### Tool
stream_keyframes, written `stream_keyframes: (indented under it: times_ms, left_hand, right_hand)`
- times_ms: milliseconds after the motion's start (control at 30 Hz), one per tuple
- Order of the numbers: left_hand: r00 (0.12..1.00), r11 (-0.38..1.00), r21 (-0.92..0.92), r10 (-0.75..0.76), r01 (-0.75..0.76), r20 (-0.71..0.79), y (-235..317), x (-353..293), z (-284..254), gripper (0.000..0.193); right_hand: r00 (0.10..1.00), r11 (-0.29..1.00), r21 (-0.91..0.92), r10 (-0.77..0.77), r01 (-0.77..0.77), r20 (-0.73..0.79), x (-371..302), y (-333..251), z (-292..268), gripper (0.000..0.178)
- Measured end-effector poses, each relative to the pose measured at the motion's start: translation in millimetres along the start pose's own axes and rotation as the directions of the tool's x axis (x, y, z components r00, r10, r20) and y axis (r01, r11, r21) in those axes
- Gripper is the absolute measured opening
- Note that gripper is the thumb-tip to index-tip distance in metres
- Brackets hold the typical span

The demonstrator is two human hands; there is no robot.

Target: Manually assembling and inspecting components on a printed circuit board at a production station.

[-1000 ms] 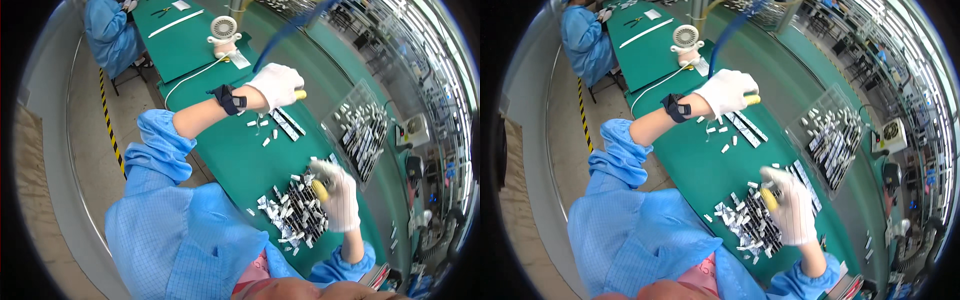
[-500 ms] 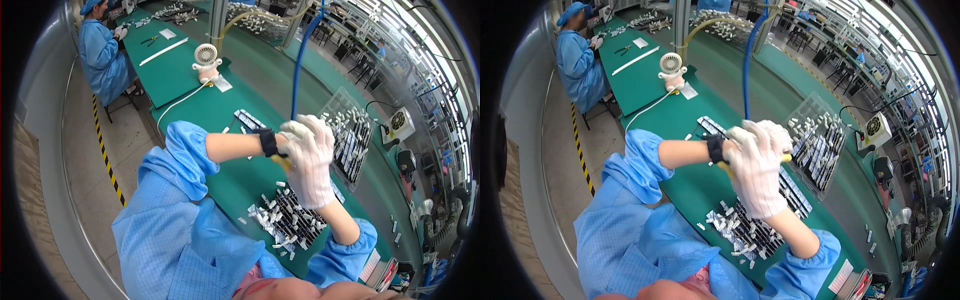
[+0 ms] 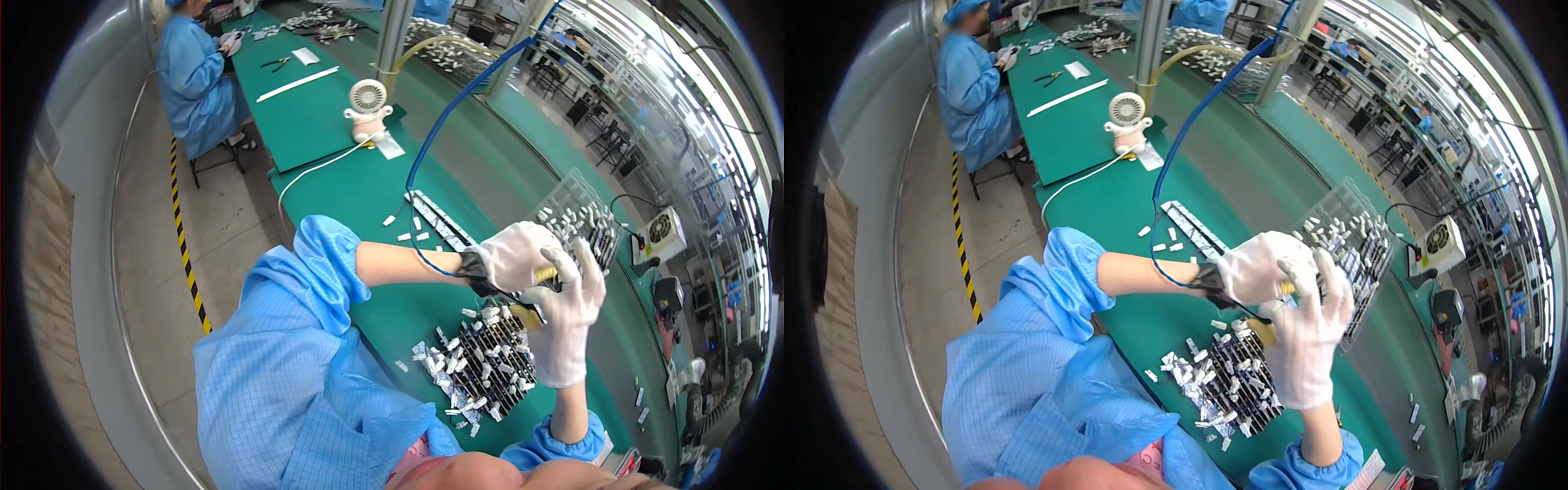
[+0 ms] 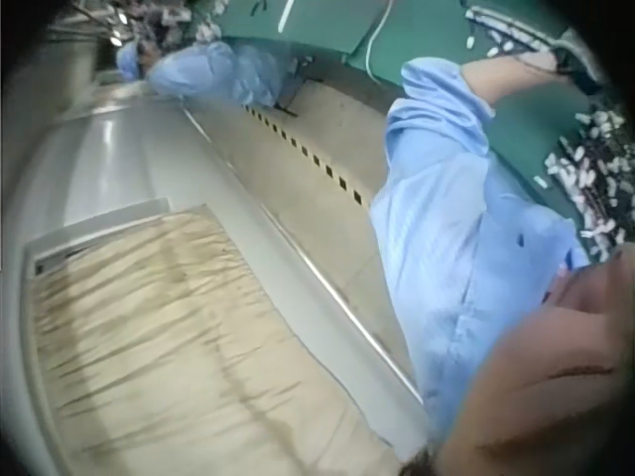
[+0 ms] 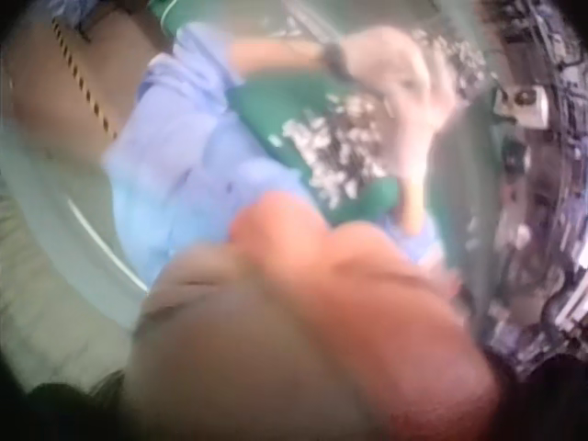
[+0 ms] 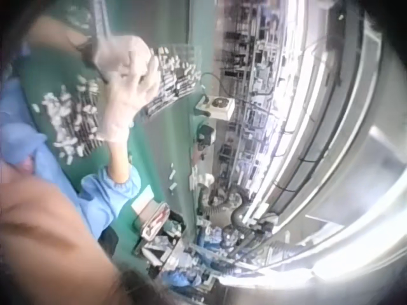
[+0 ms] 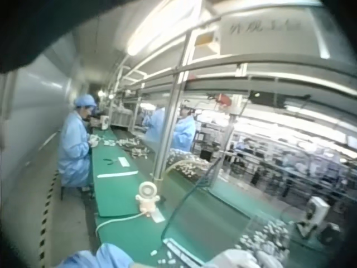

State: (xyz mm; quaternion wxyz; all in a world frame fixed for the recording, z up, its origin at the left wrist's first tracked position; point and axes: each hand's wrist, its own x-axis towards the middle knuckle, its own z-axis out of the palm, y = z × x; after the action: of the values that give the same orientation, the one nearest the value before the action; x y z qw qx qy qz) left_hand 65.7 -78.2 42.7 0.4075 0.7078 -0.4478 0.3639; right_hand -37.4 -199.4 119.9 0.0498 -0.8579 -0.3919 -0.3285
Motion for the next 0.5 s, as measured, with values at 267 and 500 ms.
stream_keyframes:
  times_ms: [267, 500]
  left_hand:
    - [0.996, 0.992, -0.085, 0.092, -0.09, 0.019, 32, -18, 4, 0.019]
    - [0.952, 0.996, -0.088, 0.016, 0.012, 0.306, 37, -26, -3, 0.015]
  right_hand:
    - [0.921, 0.996, 0.054, -0.092, 0.077, 0.379, 8, -21, -6, 0.044]
    - [0.955, 0.937, 0.264, 0.162, -0.228, 0.249, -53, -14, -29, 0.055]
